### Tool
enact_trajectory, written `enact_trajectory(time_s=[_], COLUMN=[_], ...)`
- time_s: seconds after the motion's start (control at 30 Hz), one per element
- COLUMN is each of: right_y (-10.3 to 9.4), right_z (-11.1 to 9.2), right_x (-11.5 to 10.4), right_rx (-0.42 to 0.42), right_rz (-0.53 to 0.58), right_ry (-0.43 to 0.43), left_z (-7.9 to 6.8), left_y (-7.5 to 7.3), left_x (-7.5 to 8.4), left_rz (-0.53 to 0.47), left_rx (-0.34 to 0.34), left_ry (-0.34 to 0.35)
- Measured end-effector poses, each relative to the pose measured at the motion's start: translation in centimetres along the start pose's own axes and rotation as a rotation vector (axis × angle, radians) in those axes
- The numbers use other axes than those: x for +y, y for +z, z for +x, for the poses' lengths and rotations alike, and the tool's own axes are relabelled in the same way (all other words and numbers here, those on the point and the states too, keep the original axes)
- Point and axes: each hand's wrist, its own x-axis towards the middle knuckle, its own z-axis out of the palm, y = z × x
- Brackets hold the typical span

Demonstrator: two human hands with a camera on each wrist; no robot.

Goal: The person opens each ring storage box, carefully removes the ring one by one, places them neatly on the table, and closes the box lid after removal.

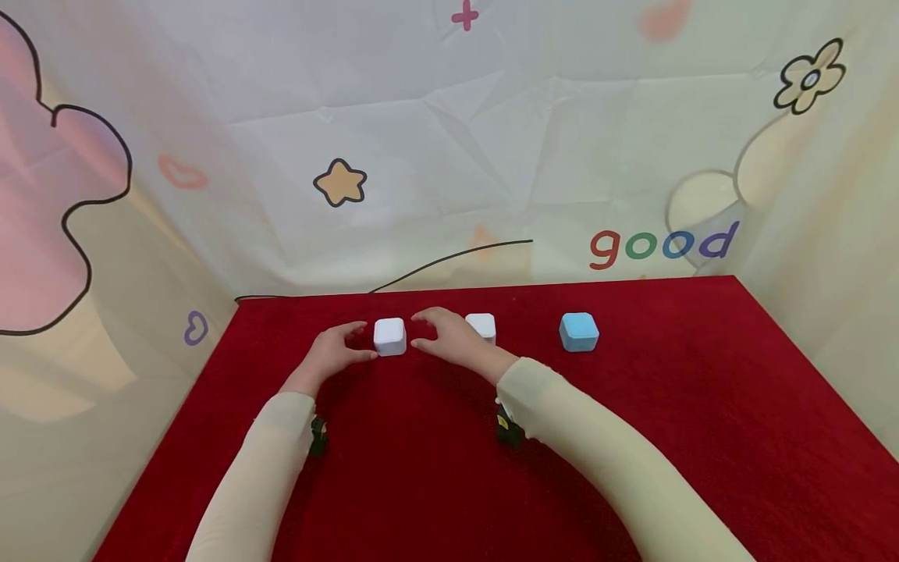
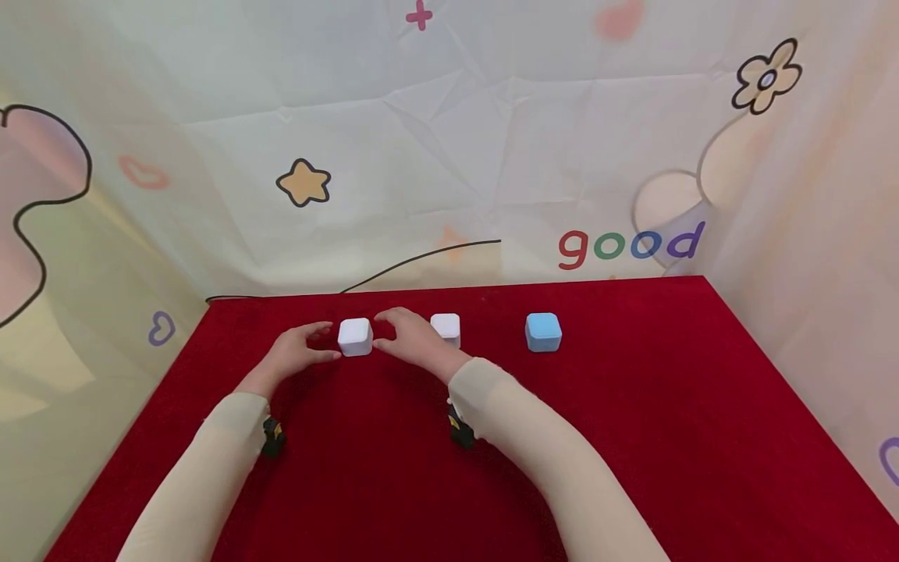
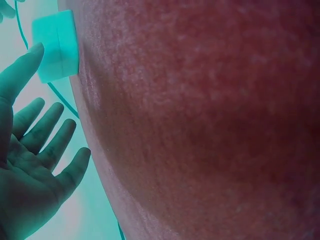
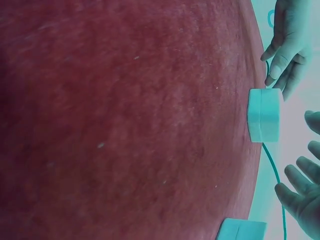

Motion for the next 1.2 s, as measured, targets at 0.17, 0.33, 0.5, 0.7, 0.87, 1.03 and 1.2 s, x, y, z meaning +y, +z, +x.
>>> enact_trajectory(time_s=[0.17, 0.33, 0.5, 0.7, 0.87, 1.03, 1.2], right_y=[0.1, 0.2, 0.3, 0.4, 0.5, 0.7, 1.2], right_z=[0.4, 0.6, 1.0, 1.5, 2.0, 2.4, 2.7], right_x=[-0.2, -0.4, -0.6, -0.5, -0.3, -0.3, -0.3], right_rx=[0.003, -0.006, -0.008, -0.011, -0.015, -0.018, -0.025], right_rz=[0.018, 0.031, 0.051, 0.052, 0.063, 0.073, 0.079], right_ry=[-0.008, -0.010, 0.003, 0.027, 0.044, 0.054, 0.040], left_z=[0.1, 0.1, 0.2, 0.2, 0.6, 1.2, 1.2], left_y=[0.1, 0.1, 0.2, 0.2, 0.3, 0.5, 0.7], left_x=[-0.1, -0.3, -0.6, -0.6, -0.8, -1.1, -0.9], left_rz=[-0.015, -0.012, -0.009, -0.007, -0.006, -0.023, -0.013], left_rx=[-0.004, -0.005, -0.010, -0.008, -0.011, -0.017, -0.025], left_ry=[-0.013, -0.010, -0.012, -0.003, -0.004, -0.008, 0.015])
